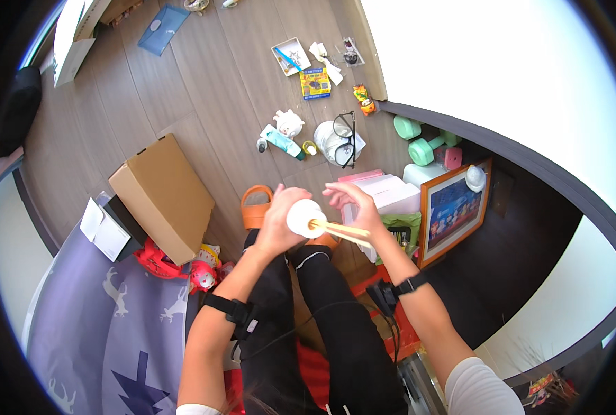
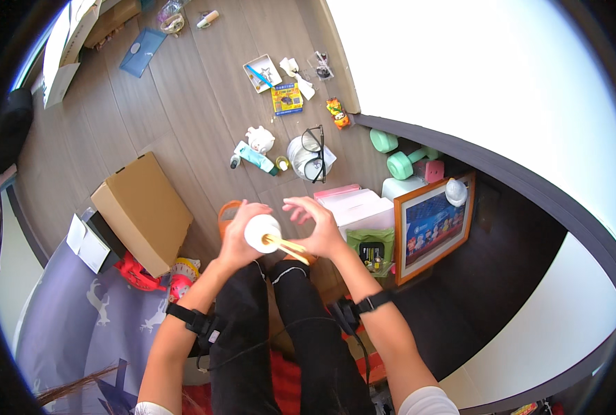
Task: The person organizes various items on a desk and shelf, including a red booklet, a photo frame, cosmetic bottles, a container with sticks, and eyeglasses, by picking them up from the floor or surface and placing them into drawers or onto shelves.
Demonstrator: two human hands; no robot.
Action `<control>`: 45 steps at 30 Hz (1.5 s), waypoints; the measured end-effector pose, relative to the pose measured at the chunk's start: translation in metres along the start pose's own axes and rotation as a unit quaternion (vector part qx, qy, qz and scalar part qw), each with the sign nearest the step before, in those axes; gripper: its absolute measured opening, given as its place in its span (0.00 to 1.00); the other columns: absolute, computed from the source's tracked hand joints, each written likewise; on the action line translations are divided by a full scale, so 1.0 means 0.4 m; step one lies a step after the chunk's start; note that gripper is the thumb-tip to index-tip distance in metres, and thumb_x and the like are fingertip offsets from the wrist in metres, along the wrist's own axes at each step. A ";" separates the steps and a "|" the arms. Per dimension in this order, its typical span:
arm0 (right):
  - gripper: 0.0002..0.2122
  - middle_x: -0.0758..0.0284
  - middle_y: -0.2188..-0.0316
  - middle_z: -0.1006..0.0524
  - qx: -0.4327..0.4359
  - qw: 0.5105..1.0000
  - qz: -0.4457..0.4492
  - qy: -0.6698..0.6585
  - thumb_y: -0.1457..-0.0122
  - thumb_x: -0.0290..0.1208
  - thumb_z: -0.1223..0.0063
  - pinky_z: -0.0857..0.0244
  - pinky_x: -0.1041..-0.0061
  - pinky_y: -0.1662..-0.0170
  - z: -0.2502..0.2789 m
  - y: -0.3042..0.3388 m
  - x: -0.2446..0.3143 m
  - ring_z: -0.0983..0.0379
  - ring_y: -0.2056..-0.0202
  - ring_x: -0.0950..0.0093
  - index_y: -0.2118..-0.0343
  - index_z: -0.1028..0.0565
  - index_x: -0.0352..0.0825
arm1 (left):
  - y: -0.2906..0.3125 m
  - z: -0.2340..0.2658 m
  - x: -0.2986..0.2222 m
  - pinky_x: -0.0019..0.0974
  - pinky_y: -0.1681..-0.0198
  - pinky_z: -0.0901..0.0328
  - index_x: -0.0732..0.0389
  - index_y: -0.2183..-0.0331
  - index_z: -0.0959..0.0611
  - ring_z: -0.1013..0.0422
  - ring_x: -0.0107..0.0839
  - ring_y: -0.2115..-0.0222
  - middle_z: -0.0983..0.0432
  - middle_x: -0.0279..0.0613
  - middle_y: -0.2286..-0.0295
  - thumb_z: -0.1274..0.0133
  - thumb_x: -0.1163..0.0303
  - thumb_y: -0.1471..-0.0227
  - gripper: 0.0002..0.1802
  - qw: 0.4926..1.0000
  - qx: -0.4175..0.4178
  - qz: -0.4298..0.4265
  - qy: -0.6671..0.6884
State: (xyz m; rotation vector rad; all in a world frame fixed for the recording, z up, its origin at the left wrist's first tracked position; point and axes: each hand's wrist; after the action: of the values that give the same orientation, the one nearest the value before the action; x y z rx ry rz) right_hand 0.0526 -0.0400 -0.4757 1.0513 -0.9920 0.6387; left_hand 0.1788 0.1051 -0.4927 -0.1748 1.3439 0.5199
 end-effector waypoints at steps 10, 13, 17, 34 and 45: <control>0.25 0.54 0.75 0.28 -0.187 0.917 -0.137 0.323 0.54 0.28 0.50 0.36 0.63 0.73 -0.213 -0.165 -0.314 0.30 0.75 0.58 0.51 0.44 0.37 | 0.040 0.181 0.216 0.40 0.54 0.43 0.62 0.65 0.31 0.35 0.38 0.61 0.33 0.45 0.62 0.39 0.75 0.77 0.30 0.993 -0.101 0.060 -0.011; 0.26 0.51 0.77 0.28 -0.174 0.897 -0.188 0.361 0.53 0.31 0.50 0.37 0.58 0.72 -0.224 -0.222 -0.381 0.31 0.75 0.53 0.50 0.46 0.35 | 0.029 0.200 0.257 0.38 0.56 0.41 0.61 0.64 0.31 0.37 0.36 0.59 0.36 0.45 0.59 0.39 0.76 0.77 0.30 0.994 -0.097 0.028 -0.042; 0.10 0.55 0.80 0.27 -0.233 0.920 -0.185 0.256 0.49 0.28 0.55 0.37 0.61 0.72 -0.200 -0.265 -0.435 0.29 0.75 0.57 0.63 0.35 0.33 | 0.034 0.181 0.307 0.38 0.56 0.41 0.61 0.64 0.31 0.38 0.37 0.58 0.40 0.46 0.56 0.39 0.76 0.78 0.31 0.994 -0.105 0.031 -0.024; 0.10 0.67 0.69 0.26 -0.052 0.990 -0.031 -0.124 0.50 0.23 0.50 0.36 0.87 0.77 -0.270 -0.305 -0.235 0.30 0.79 0.83 0.63 0.28 0.30 | 0.086 0.194 0.324 0.37 0.55 0.41 0.62 0.62 0.31 0.37 0.35 0.58 0.38 0.45 0.56 0.40 0.75 0.78 0.32 0.985 -0.156 0.069 0.001; 0.13 0.62 0.74 0.28 -0.143 0.976 -0.081 0.143 0.51 0.27 0.57 0.39 0.71 0.71 -0.256 -0.279 -0.352 0.33 0.77 0.67 0.60 0.33 0.34 | 0.029 0.143 0.376 0.36 0.56 0.41 0.62 0.63 0.30 0.36 0.36 0.59 0.41 0.46 0.54 0.41 0.75 0.79 0.31 0.978 -0.197 0.060 -0.026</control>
State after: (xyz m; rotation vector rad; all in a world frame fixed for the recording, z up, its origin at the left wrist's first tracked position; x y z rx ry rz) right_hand 0.1198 0.0135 -0.6638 0.7523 -0.7128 0.4790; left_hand 0.2437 0.1773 -0.6212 -0.4040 1.1942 0.8864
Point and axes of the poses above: each hand's wrist, its own y-axis away from the middle knuckle, its own z-axis out of the back of the hand, x = y × z
